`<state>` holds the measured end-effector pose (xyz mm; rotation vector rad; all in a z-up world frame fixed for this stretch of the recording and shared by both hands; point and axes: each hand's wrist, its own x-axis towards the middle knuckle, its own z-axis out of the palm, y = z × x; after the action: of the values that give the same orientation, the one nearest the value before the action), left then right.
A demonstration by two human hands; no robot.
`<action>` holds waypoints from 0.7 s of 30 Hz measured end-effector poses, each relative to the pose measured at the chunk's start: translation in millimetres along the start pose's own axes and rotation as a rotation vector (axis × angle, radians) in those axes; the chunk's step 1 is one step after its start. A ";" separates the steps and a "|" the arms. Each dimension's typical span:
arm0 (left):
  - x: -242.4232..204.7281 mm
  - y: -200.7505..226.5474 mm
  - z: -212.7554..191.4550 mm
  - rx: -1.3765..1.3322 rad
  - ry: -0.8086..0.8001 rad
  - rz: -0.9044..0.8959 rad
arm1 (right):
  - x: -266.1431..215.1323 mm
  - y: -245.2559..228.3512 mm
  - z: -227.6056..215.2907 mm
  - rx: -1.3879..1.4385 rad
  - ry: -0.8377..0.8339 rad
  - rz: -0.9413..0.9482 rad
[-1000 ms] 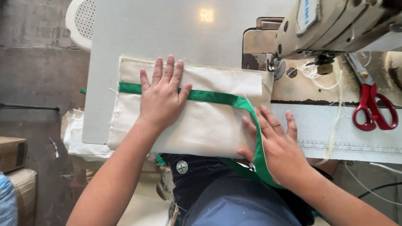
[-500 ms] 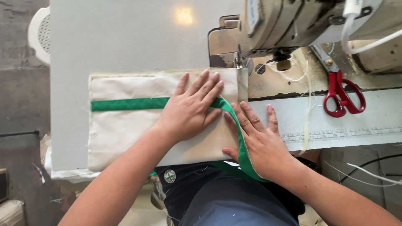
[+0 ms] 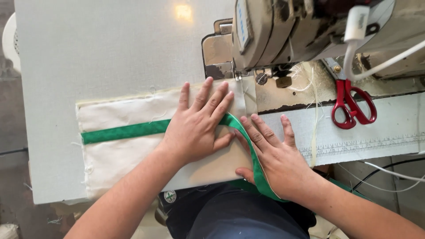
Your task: Sewing straps onto a fabric bag using an industrial sewing machine and trimming excess material with scissors.
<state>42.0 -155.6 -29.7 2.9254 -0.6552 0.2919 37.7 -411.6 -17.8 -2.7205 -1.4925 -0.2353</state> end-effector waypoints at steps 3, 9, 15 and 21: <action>6.0 -4.8 2.9 -0.001 -0.010 -0.013 | 5.8 7.9 -0.7 0.060 -0.028 -0.005; 7.4 -5.4 0.8 -0.007 -0.003 -0.013 | 7.7 8.8 -0.5 0.039 -0.031 -0.008; 8.6 -6.1 2.4 0.034 -0.071 -0.012 | 42.7 61.0 -7.5 0.302 0.076 0.093; 8.1 -8.9 -0.4 0.050 -0.068 0.008 | 91.5 104.0 18.3 0.155 -0.358 0.187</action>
<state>53.0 -150.8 -28.3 2.9930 -0.6792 0.2133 175.7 -389.4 -17.6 -2.8540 -1.2409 0.3757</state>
